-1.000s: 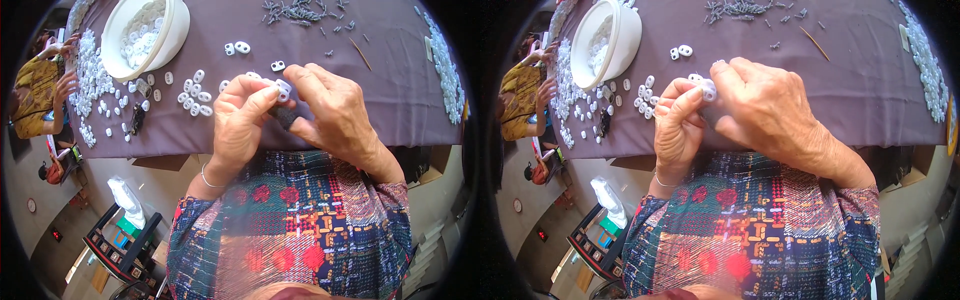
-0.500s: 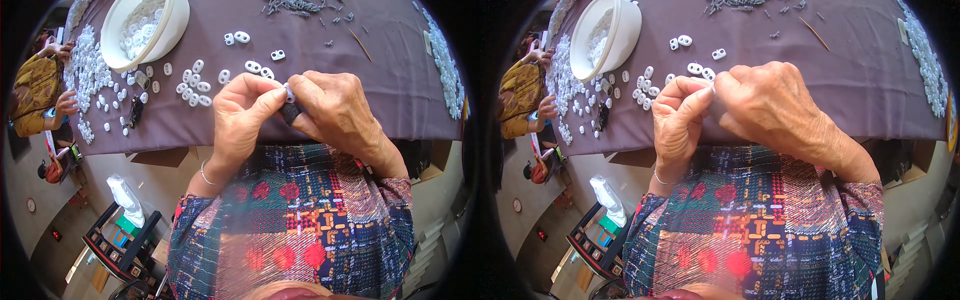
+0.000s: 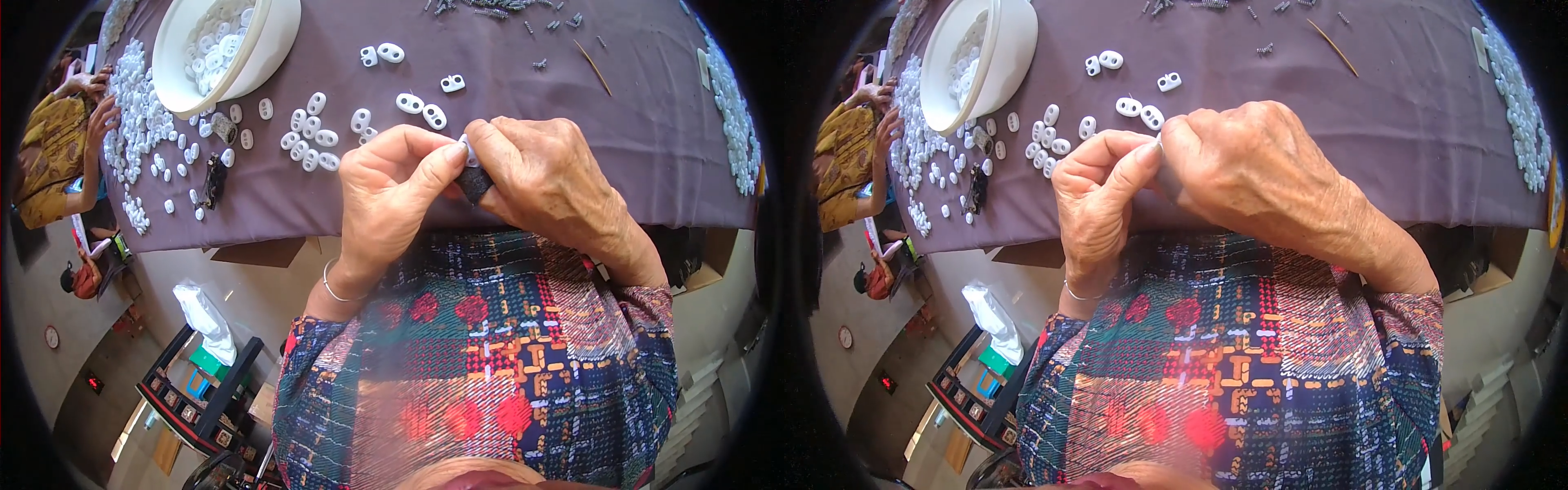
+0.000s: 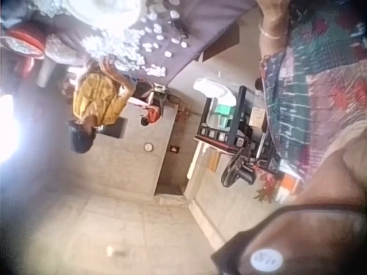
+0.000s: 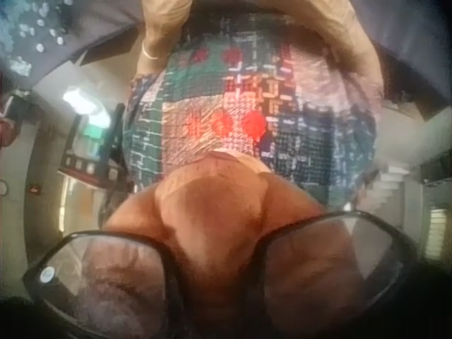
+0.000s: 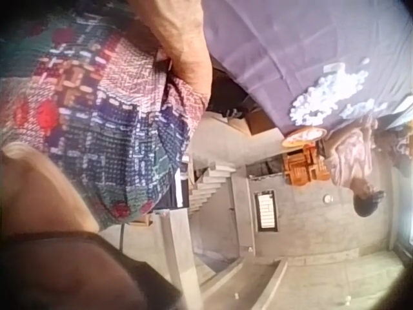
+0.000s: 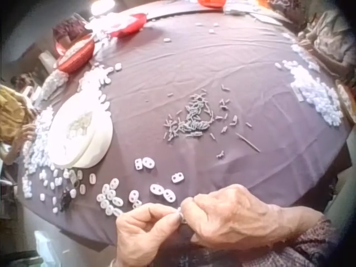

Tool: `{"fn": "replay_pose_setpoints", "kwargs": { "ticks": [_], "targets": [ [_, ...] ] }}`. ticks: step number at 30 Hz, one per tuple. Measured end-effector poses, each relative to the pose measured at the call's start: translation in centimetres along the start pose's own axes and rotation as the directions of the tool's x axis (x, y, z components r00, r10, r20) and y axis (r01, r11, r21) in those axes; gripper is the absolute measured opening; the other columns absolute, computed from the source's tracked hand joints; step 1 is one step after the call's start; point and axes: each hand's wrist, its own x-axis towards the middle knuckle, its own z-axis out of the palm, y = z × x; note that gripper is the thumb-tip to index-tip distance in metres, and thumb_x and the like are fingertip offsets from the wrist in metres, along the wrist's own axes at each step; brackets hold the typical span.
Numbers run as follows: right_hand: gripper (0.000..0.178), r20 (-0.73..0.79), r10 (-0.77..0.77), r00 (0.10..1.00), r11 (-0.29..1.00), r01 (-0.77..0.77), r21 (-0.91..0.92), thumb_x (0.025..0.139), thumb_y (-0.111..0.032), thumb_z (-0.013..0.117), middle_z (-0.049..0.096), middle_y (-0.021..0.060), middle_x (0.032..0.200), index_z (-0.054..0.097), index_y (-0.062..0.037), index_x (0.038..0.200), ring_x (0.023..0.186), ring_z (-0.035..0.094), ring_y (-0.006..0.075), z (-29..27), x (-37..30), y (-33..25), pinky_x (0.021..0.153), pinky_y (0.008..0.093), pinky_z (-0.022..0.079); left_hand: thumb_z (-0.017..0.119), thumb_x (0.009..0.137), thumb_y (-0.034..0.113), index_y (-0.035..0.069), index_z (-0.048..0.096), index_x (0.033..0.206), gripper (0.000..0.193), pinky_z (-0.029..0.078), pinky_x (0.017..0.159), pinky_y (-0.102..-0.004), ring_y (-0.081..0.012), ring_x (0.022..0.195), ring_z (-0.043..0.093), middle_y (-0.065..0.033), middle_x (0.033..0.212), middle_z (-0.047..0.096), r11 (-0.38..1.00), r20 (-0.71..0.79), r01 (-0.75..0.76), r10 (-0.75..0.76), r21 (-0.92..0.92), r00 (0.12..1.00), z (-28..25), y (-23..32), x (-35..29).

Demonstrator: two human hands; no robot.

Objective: The person gathers plastic components and assembles cord lock toggles by inserting springs and plastic plugs into the housings by hand.

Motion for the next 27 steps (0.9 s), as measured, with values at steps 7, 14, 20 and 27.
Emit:
{"fn": "replay_pose_setpoints", "kwargs": {
  "ticks": [7, 14, 20, 27],
  "targets": [
    [0.022, 0.016, -0.025, 1.000, 0.999, 0.025, 0.040, 0.065, -0.006, 0.063, 0.050, 0.0100, 0.062, 0.050, 0.0009, 0.081, 0.057, 0.056, 0.0269, 0.6, -0.3, 0.4, 0.048, 0.0358, 0.044, 0.061, 0.084, 0.007, -0.005, 0.062, 0.086, 0.012, 0.048, 0.061, -0.0204, -0.0086, 0.068, 0.057, -0.0060, 0.076, 0.063, 0.999, 0.005, -0.007, 0.006, 0.051, 1.000, -0.2, -0.1, 0.0],
    [0.013, 0.042, -0.027, 0.999, 0.998, 0.024, 0.059, 0.069, -0.006, 0.058, 0.052, 0.0116, 0.061, 0.048, 0.0000, 0.074, 0.055, 0.057, 0.0273, 0.7, -0.1, 0.1, 0.047, 0.0356, 0.046, 0.060, 0.084, 0.005, -0.005, 0.061, 0.086, 0.010, 0.048, 0.062, -0.0203, -0.0081, 0.069, 0.057, -0.0052, 0.077, 0.063, 1.000, -0.011, -0.018, 0.018, 0.015, 1.000, 0.0, -0.1, -0.2],
    [0.010, 0.056, -0.027, 0.998, 0.999, 0.025, 0.046, 0.073, -0.007, 0.053, 0.055, 0.0134, 0.062, 0.047, -0.0003, 0.070, 0.055, 0.059, 0.0280, 0.6, -0.1, -0.2, 0.047, 0.0359, 0.048, 0.059, 0.085, 0.004, -0.005, 0.060, 0.087, 0.009, 0.047, 0.063, -0.0190, -0.0064, 0.069, 0.056, -0.0043, 0.079, 0.062, 1.000, -0.027, -0.015, 0.015, 0.021, 1.000, 0.1, -0.1, -0.4],
    [0.021, -0.025, -0.055, 0.998, 0.991, 0.057, 0.121, 0.064, -0.003, 0.063, 0.048, 0.0096, 0.056, 0.049, 0.0020, 0.079, 0.049, 0.054, 0.0261, 1.3, -0.3, 0.3, 0.043, 0.0349, 0.042, 0.058, 0.085, 0.005, -0.004, 0.060, 0.088, 0.009, 0.046, 0.063, -0.0196, -0.0066, 0.070, 0.056, -0.0042, 0.078, 0.062, 1.000, -0.014, -0.025, 0.025, -0.011, 1.000, 0.1, -0.2, -0.4]
  ]
}}
